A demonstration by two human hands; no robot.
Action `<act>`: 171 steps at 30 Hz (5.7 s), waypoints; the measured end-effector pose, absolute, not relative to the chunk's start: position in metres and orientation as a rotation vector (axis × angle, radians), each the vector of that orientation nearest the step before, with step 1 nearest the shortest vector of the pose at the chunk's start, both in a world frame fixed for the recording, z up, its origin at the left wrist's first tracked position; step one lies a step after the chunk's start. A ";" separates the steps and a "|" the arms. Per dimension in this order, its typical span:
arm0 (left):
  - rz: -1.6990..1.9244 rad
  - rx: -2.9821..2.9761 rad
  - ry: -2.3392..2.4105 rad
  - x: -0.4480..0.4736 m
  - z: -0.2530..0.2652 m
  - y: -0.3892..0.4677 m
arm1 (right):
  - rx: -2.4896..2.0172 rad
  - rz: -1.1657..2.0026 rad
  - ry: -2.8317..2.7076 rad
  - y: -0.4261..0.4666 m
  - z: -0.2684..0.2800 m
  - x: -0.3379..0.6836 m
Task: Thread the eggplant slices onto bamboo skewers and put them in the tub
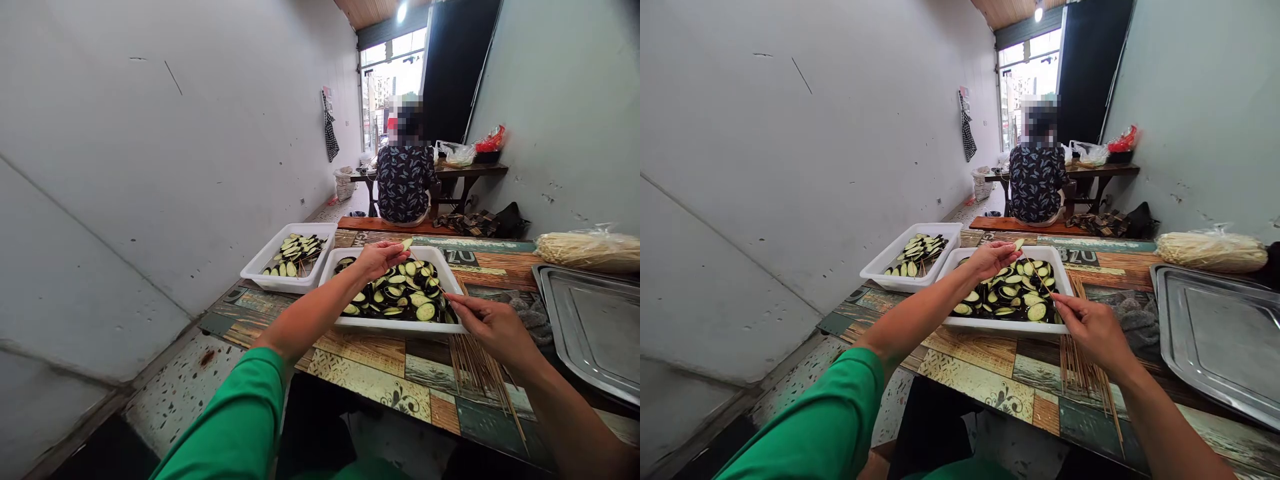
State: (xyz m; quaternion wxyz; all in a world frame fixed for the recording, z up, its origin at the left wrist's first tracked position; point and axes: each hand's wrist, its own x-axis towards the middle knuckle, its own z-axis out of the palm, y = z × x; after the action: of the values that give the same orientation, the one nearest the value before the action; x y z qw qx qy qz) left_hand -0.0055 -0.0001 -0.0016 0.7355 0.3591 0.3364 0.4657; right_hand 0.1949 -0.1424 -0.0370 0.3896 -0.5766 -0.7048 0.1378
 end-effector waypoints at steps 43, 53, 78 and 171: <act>0.653 1.258 0.869 -0.012 -0.015 0.002 | -1.433 0.448 -1.576 -0.143 -0.031 0.187; 0.567 1.254 0.628 0.021 -0.014 -0.041 | -1.388 0.340 -1.562 -0.139 -0.039 0.182; 0.705 0.884 0.659 -0.003 0.012 -0.020 | -1.374 0.314 -1.719 -0.142 -0.035 0.181; 0.323 2.532 1.401 -0.001 -0.034 -0.005 | -1.432 0.618 -1.411 -0.143 -0.039 0.184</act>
State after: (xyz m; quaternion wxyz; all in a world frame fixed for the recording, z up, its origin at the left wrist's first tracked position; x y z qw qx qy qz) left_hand -0.0008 -0.0054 -0.0339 0.1146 0.8639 0.4779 0.1103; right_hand 0.1844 -0.1429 -0.0387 0.4963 -0.5910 -0.5824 0.2553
